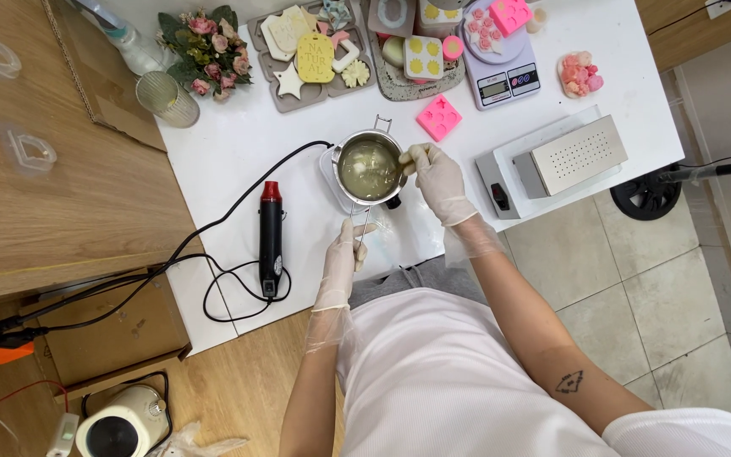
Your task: Melting wax in a pot and stirring it at a candle-making station.
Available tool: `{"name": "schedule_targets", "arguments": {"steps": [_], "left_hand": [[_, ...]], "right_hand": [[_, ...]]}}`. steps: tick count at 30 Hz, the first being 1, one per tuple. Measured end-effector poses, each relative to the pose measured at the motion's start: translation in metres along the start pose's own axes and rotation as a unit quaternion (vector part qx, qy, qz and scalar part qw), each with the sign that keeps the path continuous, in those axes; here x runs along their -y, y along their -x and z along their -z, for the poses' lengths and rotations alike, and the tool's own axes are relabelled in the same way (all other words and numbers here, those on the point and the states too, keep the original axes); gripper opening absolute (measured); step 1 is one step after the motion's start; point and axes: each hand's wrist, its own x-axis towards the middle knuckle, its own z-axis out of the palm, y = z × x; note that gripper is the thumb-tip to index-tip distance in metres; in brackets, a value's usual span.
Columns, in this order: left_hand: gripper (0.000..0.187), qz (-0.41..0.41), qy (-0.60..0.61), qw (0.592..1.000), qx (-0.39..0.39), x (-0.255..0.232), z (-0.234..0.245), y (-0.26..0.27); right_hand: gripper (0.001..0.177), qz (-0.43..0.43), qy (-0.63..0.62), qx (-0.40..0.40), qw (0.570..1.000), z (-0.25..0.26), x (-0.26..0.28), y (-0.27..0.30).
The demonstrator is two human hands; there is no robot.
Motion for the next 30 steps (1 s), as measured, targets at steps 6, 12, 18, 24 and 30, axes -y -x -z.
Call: {"name": "schedule_targets", "arguments": {"steps": [6,12,18,24,30], "left_hand": [[0.066,0.003,0.011,1.000,0.007,0.001,0.001,0.003],[0.066,0.005,0.006,1.000,-0.002,-0.001,-0.001,0.002],[0.066,0.004,-0.011,1.000,0.004,-0.006,0.002,0.005],[0.064,0.006,-0.004,1.000,-0.007,-0.009,0.000,0.005],[0.064,-0.013,0.005,1.000,0.005,-0.003,0.002,0.003]], "right_hand": [[0.030,0.018,-0.163,0.070,0.984,-0.001,-0.016,-0.007],[0.032,0.022,-0.067,0.014,0.997,0.005,-0.006,-0.002],[0.033,-0.014,-0.133,0.105,0.985,0.003,-0.021,-0.006],[0.033,0.051,-0.055,0.014,0.997,0.010,0.020,0.009],[0.034,0.003,-0.065,0.048,0.997,0.002,-0.016,0.000]]}}
